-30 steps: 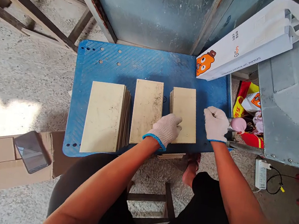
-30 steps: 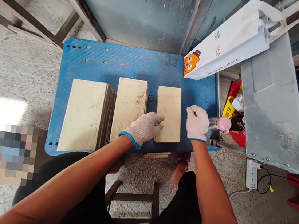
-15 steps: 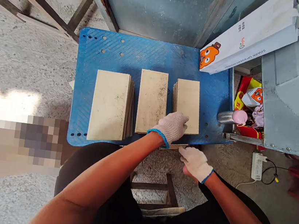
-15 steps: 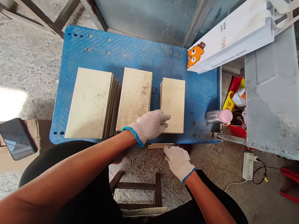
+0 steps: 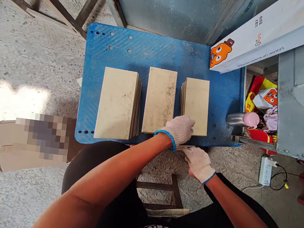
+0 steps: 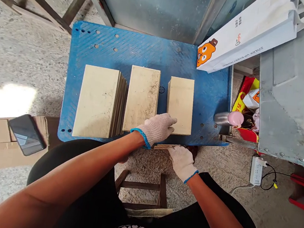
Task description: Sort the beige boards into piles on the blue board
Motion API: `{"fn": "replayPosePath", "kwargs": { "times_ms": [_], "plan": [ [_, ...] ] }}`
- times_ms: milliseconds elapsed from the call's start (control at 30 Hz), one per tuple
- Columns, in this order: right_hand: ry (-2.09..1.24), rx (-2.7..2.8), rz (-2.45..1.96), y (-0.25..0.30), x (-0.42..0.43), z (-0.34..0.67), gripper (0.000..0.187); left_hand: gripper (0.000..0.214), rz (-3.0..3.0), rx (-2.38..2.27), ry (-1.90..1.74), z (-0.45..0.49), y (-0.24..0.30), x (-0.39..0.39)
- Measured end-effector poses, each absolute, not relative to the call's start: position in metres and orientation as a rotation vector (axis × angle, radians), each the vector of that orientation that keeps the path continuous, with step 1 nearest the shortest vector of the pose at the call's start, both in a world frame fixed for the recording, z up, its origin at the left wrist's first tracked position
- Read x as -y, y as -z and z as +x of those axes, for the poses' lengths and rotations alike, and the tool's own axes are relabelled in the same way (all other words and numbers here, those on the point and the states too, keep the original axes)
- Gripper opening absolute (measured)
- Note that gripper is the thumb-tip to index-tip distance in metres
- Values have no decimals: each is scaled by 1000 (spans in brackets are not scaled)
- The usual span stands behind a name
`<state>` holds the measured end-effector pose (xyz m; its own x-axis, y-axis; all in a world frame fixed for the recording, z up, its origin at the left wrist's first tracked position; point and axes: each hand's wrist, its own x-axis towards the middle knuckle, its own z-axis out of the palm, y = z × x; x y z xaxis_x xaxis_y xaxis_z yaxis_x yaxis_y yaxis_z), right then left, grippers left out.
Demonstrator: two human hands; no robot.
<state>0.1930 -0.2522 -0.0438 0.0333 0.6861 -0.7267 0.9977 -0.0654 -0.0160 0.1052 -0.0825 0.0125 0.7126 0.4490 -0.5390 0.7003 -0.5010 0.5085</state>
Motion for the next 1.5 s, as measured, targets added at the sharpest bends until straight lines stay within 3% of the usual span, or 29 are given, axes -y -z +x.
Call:
{"fn": "replayPosePath", "kwargs": {
  "times_ms": [133,933,1200,1500],
  "plan": [
    [840,-1725,1756,45,260,195,16,29,2195,-840,458,105,-11,85],
    [661,-1856,1862,45,264,191,25,28,2240,-783,580,101,-3,94],
    [840,-1750,1834,54,273,194,28,29,2259,-721,589,102,3,97],
    [966,-1700,1722,52,264,199,18,33,2219,-502,726,100,-11,91]
  ]
}}
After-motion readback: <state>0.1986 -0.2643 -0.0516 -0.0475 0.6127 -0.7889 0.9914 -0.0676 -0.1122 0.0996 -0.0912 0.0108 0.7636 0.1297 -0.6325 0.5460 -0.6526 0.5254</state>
